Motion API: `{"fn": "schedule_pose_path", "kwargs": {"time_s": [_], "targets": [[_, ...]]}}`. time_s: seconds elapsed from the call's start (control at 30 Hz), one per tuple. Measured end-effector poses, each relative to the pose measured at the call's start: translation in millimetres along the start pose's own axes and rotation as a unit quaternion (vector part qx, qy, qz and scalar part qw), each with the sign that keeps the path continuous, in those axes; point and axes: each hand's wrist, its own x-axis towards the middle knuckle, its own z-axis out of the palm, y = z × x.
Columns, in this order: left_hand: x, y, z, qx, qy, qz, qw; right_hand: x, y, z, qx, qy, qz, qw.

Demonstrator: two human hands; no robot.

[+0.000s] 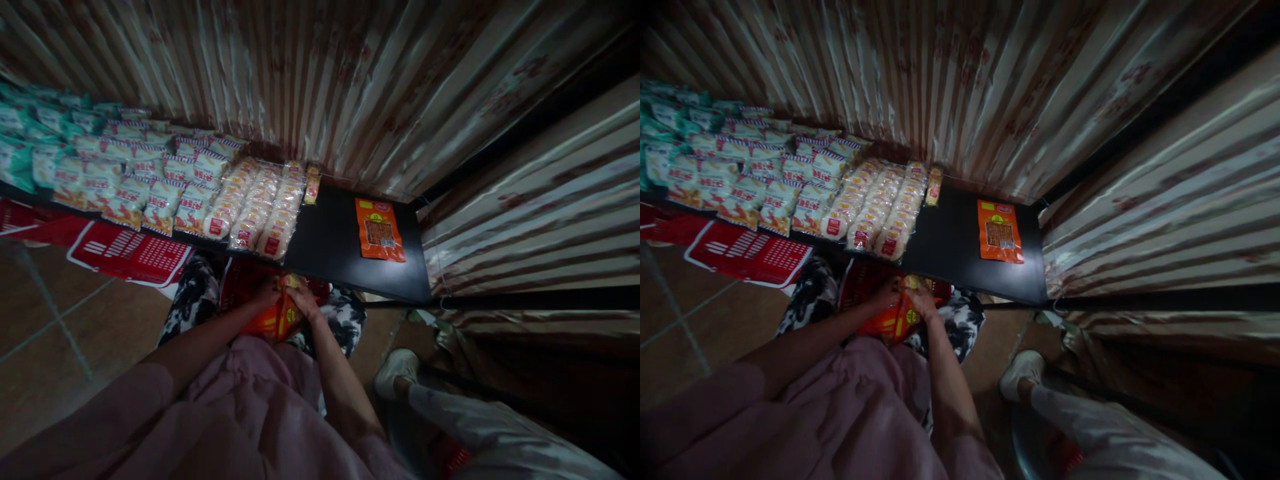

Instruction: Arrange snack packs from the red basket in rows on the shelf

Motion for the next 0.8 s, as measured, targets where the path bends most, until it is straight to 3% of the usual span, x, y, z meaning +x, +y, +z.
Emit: {"fn": "schedule_pose_path", "kwargs": {"time_s": [0.17,0.33,0.47,0.67,0.8], "targets": [[-36,-9,-18.7,-0.067,0.076,-0.035,0.994,-24,-19,17,-0.201,-0.085,-0.123,0.968],[-58,-13,-42.9,-0.220,0.087,-0.122,0.964,-42,-23,50,-0.315,-0.083,-0.179,0.928],[-64,-7,-56.5,-0.276,0.104,-0.156,0.943,-47,-21,61,-0.314,-0.064,-0.202,0.925],[-67,-1,-52.3,-0.251,0.112,-0.141,0.951,-53,-22,58,-0.275,-0.023,-0.241,0.930],[-65,3,-47.0,-0.214,0.120,-0.131,0.961,-58,-20,64,-0.182,0.017,-0.212,0.960]]}}
